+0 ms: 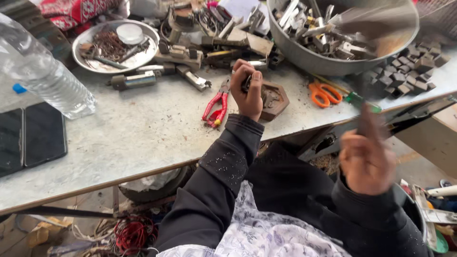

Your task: The person uses pliers and a hammer to strike and separate parts of a metal lock held in a wooden block. They then examine the separated components and proceed to hammer another lock body on the same block, separating its parts and inspecting them.

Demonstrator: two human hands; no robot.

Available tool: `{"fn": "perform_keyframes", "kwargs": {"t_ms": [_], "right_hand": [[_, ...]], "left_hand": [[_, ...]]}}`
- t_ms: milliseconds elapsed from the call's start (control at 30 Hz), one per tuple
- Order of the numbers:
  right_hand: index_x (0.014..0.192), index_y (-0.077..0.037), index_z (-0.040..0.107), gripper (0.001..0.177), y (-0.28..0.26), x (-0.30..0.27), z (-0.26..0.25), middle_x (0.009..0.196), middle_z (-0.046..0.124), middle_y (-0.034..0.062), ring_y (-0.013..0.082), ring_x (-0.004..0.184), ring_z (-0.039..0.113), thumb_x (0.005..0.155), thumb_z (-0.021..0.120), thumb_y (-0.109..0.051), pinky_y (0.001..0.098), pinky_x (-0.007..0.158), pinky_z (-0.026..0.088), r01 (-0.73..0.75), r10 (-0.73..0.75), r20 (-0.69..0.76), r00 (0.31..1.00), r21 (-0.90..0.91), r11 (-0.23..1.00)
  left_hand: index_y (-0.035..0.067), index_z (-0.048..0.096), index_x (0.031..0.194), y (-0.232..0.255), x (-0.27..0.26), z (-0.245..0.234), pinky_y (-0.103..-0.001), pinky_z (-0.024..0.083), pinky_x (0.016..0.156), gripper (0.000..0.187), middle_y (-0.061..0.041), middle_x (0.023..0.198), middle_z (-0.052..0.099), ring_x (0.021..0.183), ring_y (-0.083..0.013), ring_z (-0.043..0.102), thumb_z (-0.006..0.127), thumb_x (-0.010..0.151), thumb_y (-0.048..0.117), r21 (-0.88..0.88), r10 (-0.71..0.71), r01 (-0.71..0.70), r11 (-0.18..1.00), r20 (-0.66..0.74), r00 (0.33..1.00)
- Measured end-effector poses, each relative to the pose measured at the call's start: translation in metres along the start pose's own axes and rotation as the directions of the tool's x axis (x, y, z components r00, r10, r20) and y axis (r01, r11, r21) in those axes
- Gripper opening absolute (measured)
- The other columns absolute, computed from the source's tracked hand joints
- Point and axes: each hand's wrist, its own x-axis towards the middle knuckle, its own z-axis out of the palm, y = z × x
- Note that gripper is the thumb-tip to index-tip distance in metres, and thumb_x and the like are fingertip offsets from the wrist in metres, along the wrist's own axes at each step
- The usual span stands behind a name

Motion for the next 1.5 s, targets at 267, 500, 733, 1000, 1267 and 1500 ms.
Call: {"fn": "perform_keyframes", "kwargs": {"t_ms": [267, 500, 733, 1000, 1267, 1500], "right_hand": [[0.165, -0.022, 0.051, 0.061, 0.028, 0.000, 0.008, 0.072, 0.054, 0.0100, 0.0141, 0.058, 0.044, 0.105, 0.062, -0.014, 0.0311, 0.052, 0.041, -0.536, 0.636, 0.118, 0.763, -0.435, 0.724], [0.141, -0.016, 0.057, 0.029, 0.055, -0.029, -0.016, 0.095, 0.067, 0.0034, 0.0124, 0.076, 0.058, 0.113, 0.061, -0.020, 0.0248, 0.070, 0.050, -0.027, 0.064, 0.171, 0.983, -0.212, 0.977], [0.159, -0.028, 0.045, 0.059, 0.038, -0.012, 0.010, 0.061, 0.052, -0.0015, 0.0076, 0.054, 0.046, 0.103, 0.057, -0.014, 0.0250, 0.054, 0.044, -0.368, 0.512, 0.194, 0.837, -0.493, 0.788], [0.162, -0.029, 0.028, 0.070, 0.044, -0.058, 0.005, 0.062, 0.047, -0.0036, 0.0045, 0.045, 0.034, 0.098, 0.053, -0.013, 0.0212, 0.041, 0.030, -0.672, 0.665, 0.140, 0.734, 0.007, 0.740], [0.162, -0.019, 0.030, 0.068, 0.056, -0.068, -0.005, 0.065, 0.048, -0.0044, 0.0045, 0.050, 0.040, 0.100, 0.054, -0.011, 0.0215, 0.045, 0.035, -0.524, 0.529, 0.109, 0.842, -0.073, 0.849], [0.160, -0.025, 0.038, 0.065, 0.059, -0.061, 0.009, 0.066, 0.051, -0.0039, 0.0054, 0.052, 0.043, 0.099, 0.059, -0.015, 0.0226, 0.048, 0.040, -0.559, 0.580, 0.137, 0.803, -0.166, 0.813]], "left_hand": [[0.004, 0.046, 0.083, 0.007, 0.003, 0.000, -0.030, 0.036, 0.076, 0.020, -0.003, 0.092, 0.040, 0.084, -0.0133, 0.041, 0.060, 0.096, 0.009, -0.037, 0.018, -0.017, 0.999, 0.013, 1.000], [0.005, 0.045, 0.081, -0.002, -0.004, -0.004, -0.029, 0.036, 0.074, 0.020, -0.002, 0.090, 0.042, 0.083, -0.0120, 0.040, 0.059, 0.096, 0.009, 0.023, -0.023, 0.023, 0.999, 0.008, 1.000], [0.006, 0.045, 0.081, -0.007, 0.002, 0.003, -0.028, 0.036, 0.074, 0.020, -0.001, 0.089, 0.043, 0.084, -0.0120, 0.041, 0.058, 0.095, 0.009, 0.022, 0.015, -0.015, 1.000, 0.007, 1.000], [0.007, 0.057, 0.094, 0.000, 0.013, -0.008, -0.029, 0.046, 0.070, 0.021, 0.001, 0.088, 0.055, 0.076, -0.0111, 0.054, 0.064, 0.105, 0.023, 0.242, -0.121, 0.098, 0.965, 0.078, 0.990], [0.008, 0.066, 0.107, 0.034, 0.024, -0.044, -0.035, 0.057, 0.092, 0.029, -0.008, 0.110, 0.069, 0.106, -0.0226, 0.067, 0.084, 0.088, 0.021, 0.424, 0.006, -0.325, 0.846, 0.601, 0.799], [0.007, 0.053, 0.131, 0.047, 0.037, -0.091, -0.036, 0.059, 0.100, 0.052, -0.008, 0.116, 0.068, 0.110, -0.0202, 0.070, 0.081, 0.088, 0.015, 0.489, -0.368, 0.021, 0.872, 0.626, 0.688]]}}
